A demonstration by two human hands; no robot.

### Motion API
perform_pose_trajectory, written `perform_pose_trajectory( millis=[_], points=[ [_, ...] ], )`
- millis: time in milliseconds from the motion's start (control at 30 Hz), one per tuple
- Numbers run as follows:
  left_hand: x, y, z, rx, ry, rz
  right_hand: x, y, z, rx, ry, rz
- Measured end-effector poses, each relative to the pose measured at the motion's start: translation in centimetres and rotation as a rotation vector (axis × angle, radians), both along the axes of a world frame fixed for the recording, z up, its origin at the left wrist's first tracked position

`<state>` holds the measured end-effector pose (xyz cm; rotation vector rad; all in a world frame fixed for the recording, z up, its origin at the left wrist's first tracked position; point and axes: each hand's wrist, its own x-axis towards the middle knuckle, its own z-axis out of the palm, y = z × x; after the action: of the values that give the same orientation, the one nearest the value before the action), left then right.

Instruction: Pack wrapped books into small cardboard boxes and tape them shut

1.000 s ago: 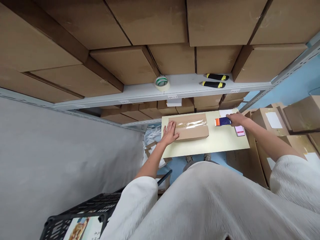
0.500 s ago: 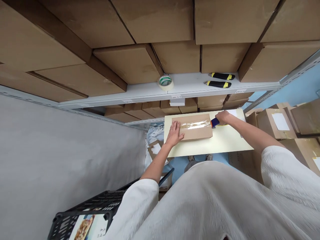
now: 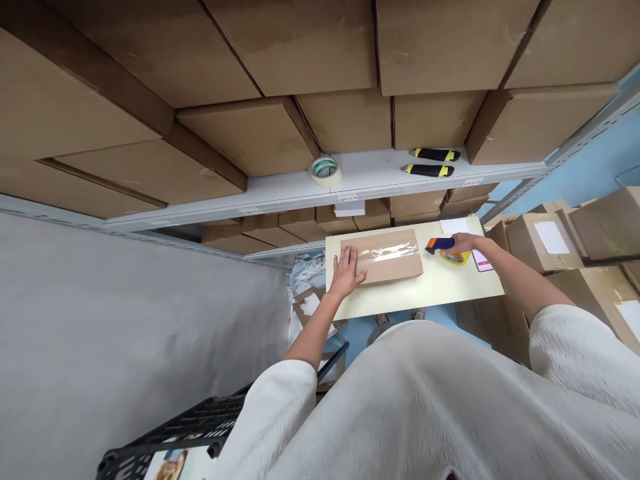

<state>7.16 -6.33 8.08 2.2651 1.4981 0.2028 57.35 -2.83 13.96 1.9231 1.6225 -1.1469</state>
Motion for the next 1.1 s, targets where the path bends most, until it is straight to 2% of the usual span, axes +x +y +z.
perform_pose_trajectory(
  millis=[100, 233, 367, 633, 733, 833, 933, 1000, 1100],
  points=[
    [0.0, 0.0, 0.1, -0.003, 0.004, 0.002, 2.7, -2.9, -0.7, 0.036, 0.143, -0.29],
    [0.0, 0.0, 0.2, -0.009, -0.001, 0.01, 3.0, -6.7, -2.1, 0.129, 0.197, -0.426],
    [0.1, 0.0, 0.3, -0.009, -0.003, 0.017, 1.7, -8.9, -2.7, 0.216, 0.135, -0.407],
    [0.2, -0.3, 0.4, -0.008, 0.014, 0.027, -1.5, -10.9, -3.3, 0.283, -0.049, -0.26],
    [0.2, -0.3, 0.5, -0.008, 0.016, 0.03, -2.5, -11.8, -2.9, 0.31, -0.093, -0.222],
    [0.2, -0.3, 0.5, -0.006, 0.01, 0.031, -3.4, -12.3, -0.7, 0.442, -0.084, -0.168],
    [0.2, -0.3, 0.5, -0.006, 0.002, 0.028, -4.7, -11.5, 3.4, 0.677, -0.047, -0.055],
    [0.3, -0.3, 0.5, -0.004, 0.0, 0.028, -6.3, -9.5, 6.8, 0.864, -0.016, 0.055],
    [0.3, -0.4, 0.5, 0.001, -0.009, 0.03, -9.9, -4.4, 11.5, 1.064, 0.004, 0.237]
  ],
)
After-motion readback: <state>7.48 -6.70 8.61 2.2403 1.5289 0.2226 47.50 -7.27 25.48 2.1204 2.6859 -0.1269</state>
